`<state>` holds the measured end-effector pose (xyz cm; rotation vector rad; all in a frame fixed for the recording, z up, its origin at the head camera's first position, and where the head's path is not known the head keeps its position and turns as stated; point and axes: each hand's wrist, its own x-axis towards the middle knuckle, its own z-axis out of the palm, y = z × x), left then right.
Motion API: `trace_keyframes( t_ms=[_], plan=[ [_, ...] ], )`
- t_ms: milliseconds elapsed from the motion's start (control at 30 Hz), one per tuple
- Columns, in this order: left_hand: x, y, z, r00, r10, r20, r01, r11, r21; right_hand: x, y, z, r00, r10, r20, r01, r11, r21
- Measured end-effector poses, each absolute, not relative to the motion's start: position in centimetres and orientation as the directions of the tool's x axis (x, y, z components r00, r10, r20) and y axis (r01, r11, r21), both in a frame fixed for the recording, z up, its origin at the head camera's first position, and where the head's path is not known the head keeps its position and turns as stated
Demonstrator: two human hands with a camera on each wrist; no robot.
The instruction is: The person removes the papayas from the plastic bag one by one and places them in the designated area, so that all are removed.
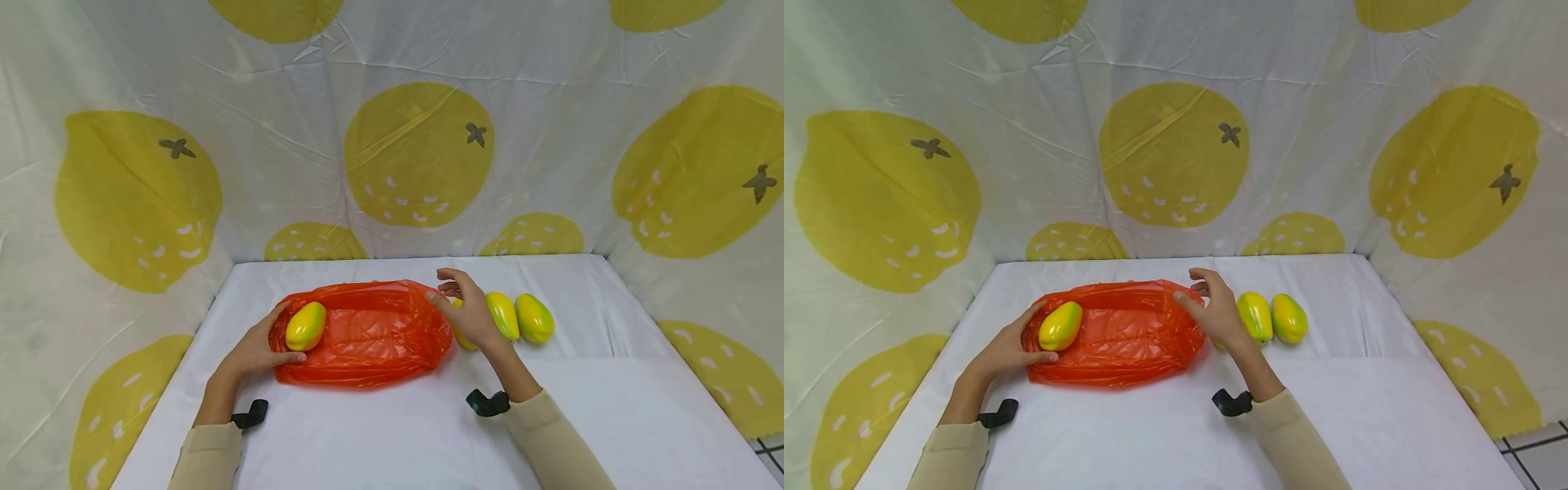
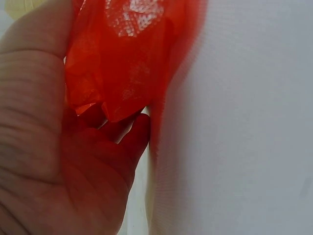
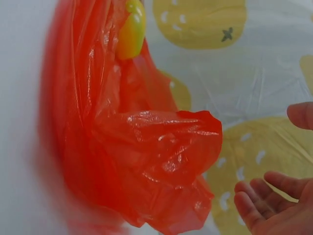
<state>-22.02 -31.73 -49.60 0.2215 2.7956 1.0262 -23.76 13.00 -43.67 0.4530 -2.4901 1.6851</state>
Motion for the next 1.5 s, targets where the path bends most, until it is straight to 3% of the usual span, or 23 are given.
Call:
trace_keyframes(
  t_ms=[267,600,1233,1500],
  plan=[
    [-22.0,-31.9,-49.3,-0.978,0.187,-0.091,0.081,0.745,0.662,-23.4,10.9,-43.3,-0.949,-0.237,0.209,-0.275,0.294,-0.915],
    [-22.1,-31.6,-49.3,-0.978,0.194,-0.077,0.096,0.747,0.658,-23.2,8.8,-43.6,-0.933,-0.284,0.22,-0.305,0.3,-0.904],
    [-21.5,-31.8,-50.0,-0.978,0.189,-0.088,0.086,0.753,0.653,-22.8,3.2,-45.1,-0.922,-0.378,0.077,-0.211,0.326,-0.922],
    [-21.8,-31.7,-49.8,-0.979,0.181,-0.088,0.079,0.748,0.659,-23.0,1.8,-45.5,-0.911,-0.405,0.08,-0.222,0.318,-0.922]
  ],
)
